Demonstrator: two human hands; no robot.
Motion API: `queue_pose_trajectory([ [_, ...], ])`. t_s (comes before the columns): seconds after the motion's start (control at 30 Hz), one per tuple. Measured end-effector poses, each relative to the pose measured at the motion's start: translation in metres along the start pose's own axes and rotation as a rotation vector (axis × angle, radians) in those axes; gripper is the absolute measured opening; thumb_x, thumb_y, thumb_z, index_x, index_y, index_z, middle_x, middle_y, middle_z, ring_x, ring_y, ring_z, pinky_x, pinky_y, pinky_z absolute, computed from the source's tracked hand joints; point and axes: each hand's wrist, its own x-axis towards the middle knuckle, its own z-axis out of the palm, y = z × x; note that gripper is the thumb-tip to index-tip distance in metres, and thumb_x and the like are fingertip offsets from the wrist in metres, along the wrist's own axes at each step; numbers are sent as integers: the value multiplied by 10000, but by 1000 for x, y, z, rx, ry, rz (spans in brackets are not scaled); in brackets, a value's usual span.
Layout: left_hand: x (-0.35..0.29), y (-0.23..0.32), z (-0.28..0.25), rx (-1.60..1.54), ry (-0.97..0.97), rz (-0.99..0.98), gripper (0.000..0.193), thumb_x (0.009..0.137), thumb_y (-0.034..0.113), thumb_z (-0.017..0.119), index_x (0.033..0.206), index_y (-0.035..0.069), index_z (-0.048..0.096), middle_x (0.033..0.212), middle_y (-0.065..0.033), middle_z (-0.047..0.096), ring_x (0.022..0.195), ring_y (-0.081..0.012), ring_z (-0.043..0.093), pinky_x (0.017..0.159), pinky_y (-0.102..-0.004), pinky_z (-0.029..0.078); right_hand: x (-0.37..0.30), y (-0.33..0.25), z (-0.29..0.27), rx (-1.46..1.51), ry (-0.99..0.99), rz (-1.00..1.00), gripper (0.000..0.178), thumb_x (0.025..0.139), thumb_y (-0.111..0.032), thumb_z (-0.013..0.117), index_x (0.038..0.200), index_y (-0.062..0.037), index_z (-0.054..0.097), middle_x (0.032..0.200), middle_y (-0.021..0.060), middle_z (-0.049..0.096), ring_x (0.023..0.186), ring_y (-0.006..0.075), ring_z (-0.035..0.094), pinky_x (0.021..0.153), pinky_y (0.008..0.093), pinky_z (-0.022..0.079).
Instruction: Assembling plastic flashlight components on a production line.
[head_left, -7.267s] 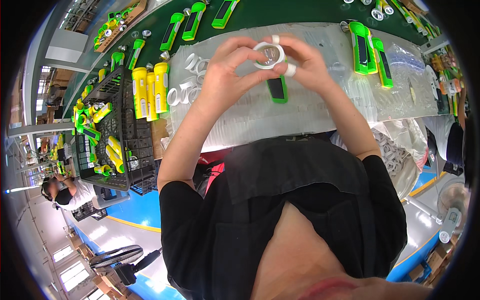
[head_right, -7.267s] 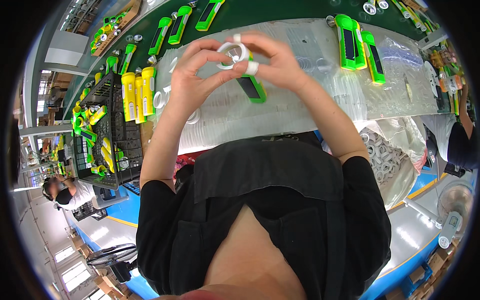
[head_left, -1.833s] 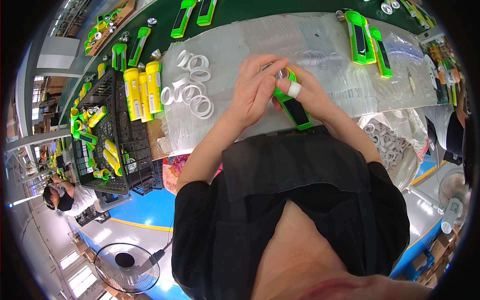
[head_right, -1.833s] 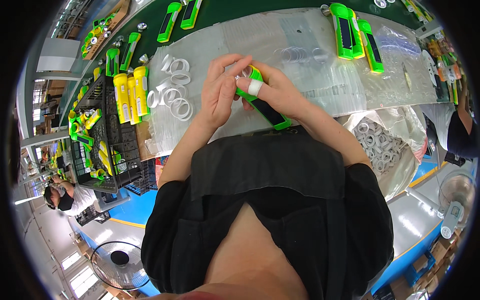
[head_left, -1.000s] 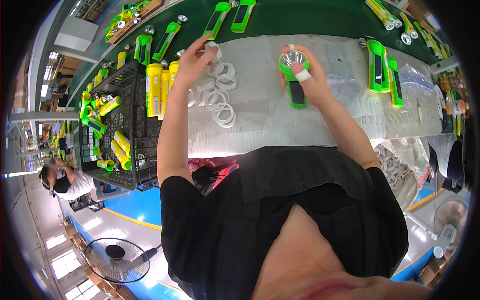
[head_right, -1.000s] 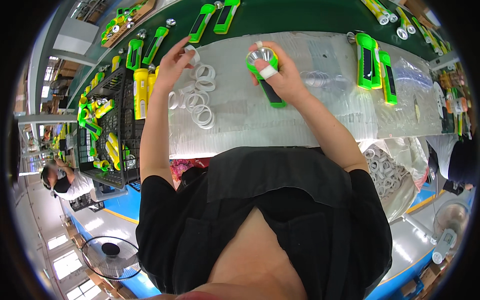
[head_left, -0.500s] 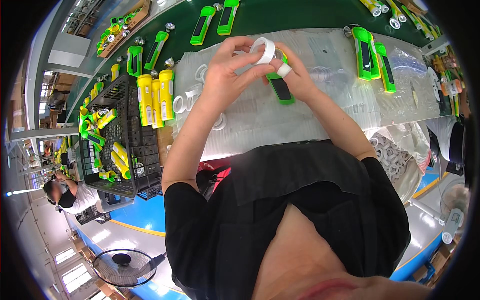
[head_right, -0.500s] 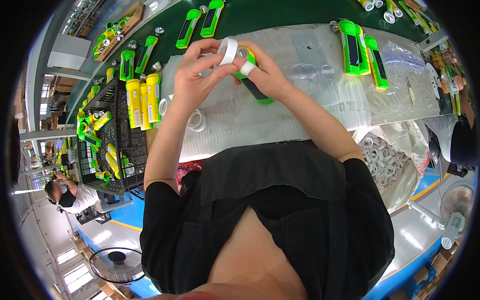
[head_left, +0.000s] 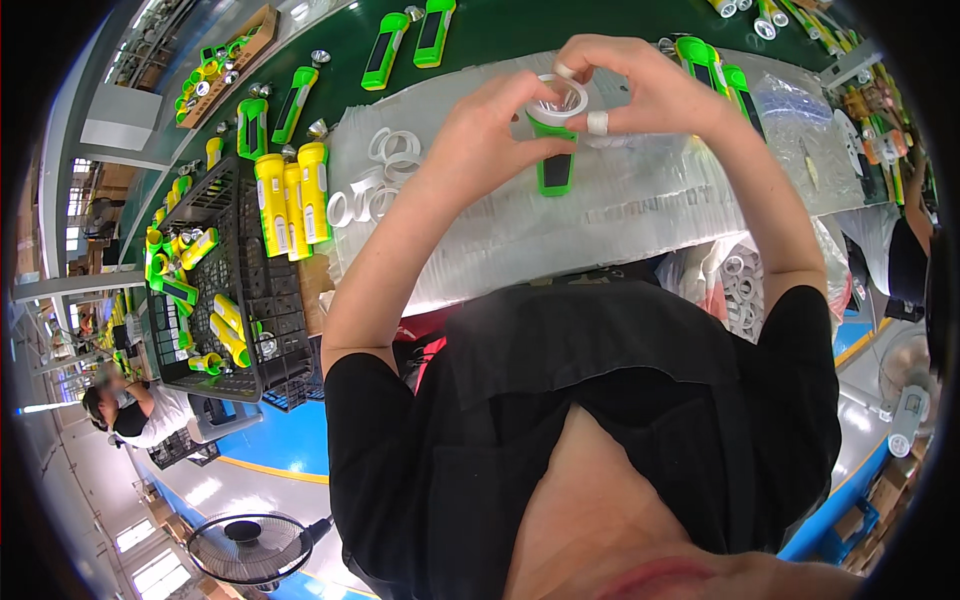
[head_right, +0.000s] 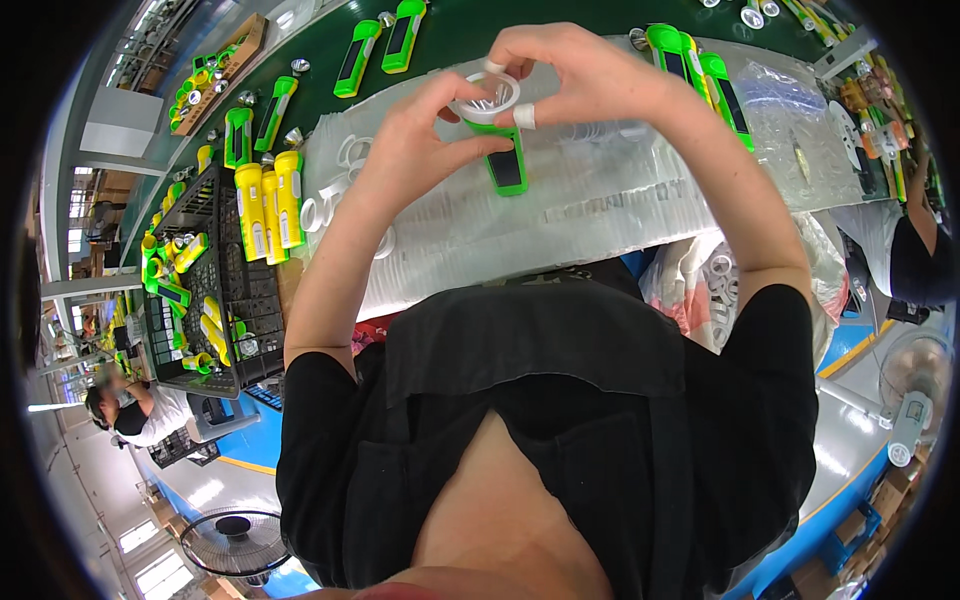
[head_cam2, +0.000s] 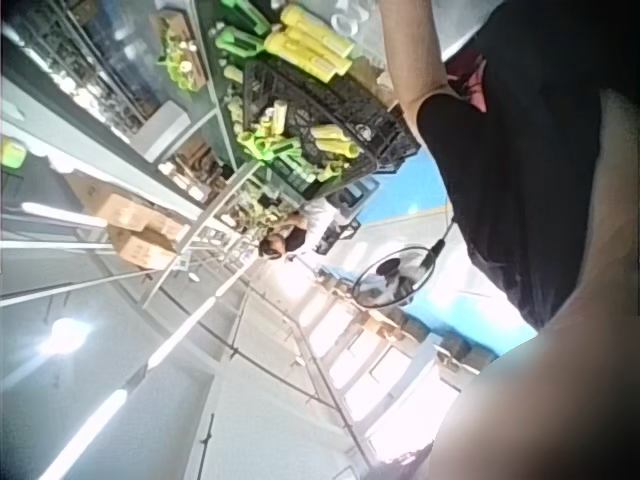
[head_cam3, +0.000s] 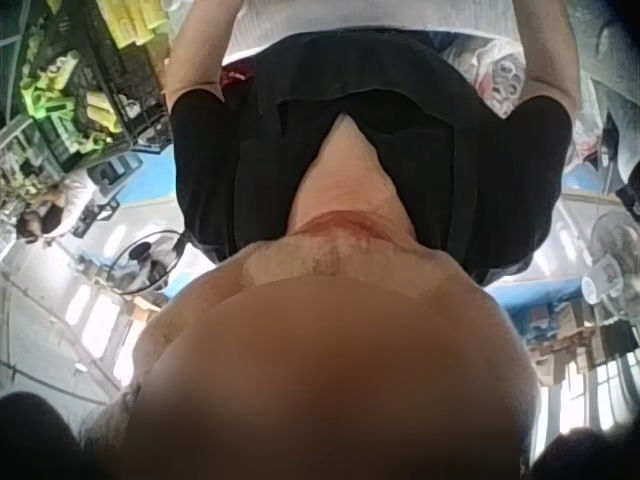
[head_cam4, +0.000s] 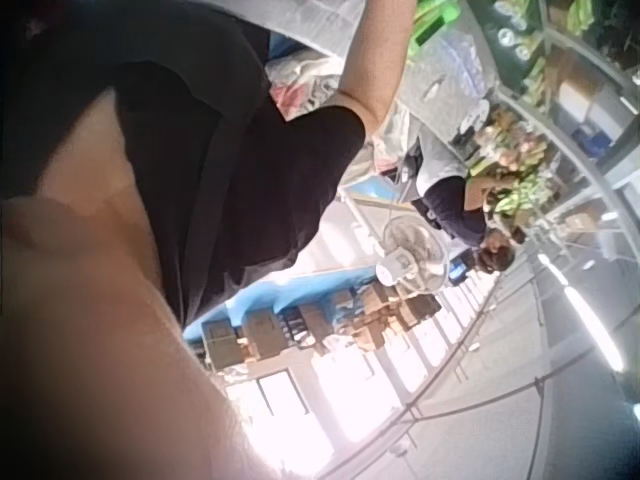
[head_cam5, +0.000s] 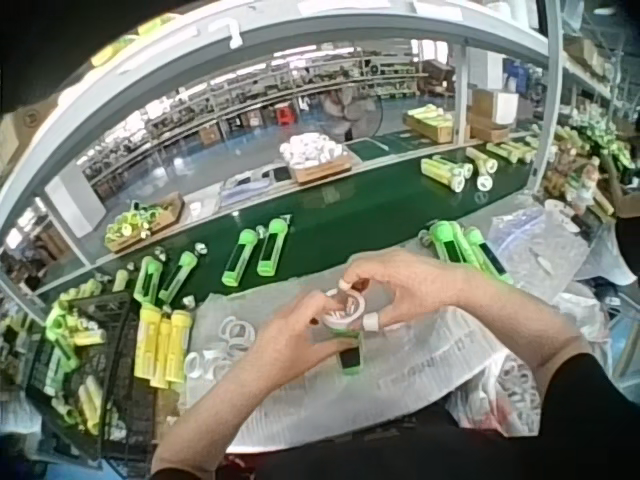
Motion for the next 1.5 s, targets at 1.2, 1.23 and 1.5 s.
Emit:
queue_pose_trajectory([
  [1.2,8,1,29,-71,115,-38,404,696,140,860,936,75,541,820,-43,657,696,-179,619,650,-292,517,44,-72,-19,-557,-322,670,506,802,-468,700,921,18,625,913,212,647,859,352,644,718,425,503],
  [1.23,9,-2,29,-68,115,-35,404,696,140,860,936,75,541,820,-43,657,696,-179,619,650,-292,517,40,-62,-20,-558,-318,668,506,802,-468,700,921,18,625,913,212,647,859,352,644,718,425,503],
  [1.5,13,-3,35,-99,168,58,375,709,142,849,951,84,569,853,-30,670,754,-166,623,670,-291,504,8,-14,10,-469,-66,506,280,802,-222,712,914,-21,552,874,75,571,728,209,565,624,340,451],
])
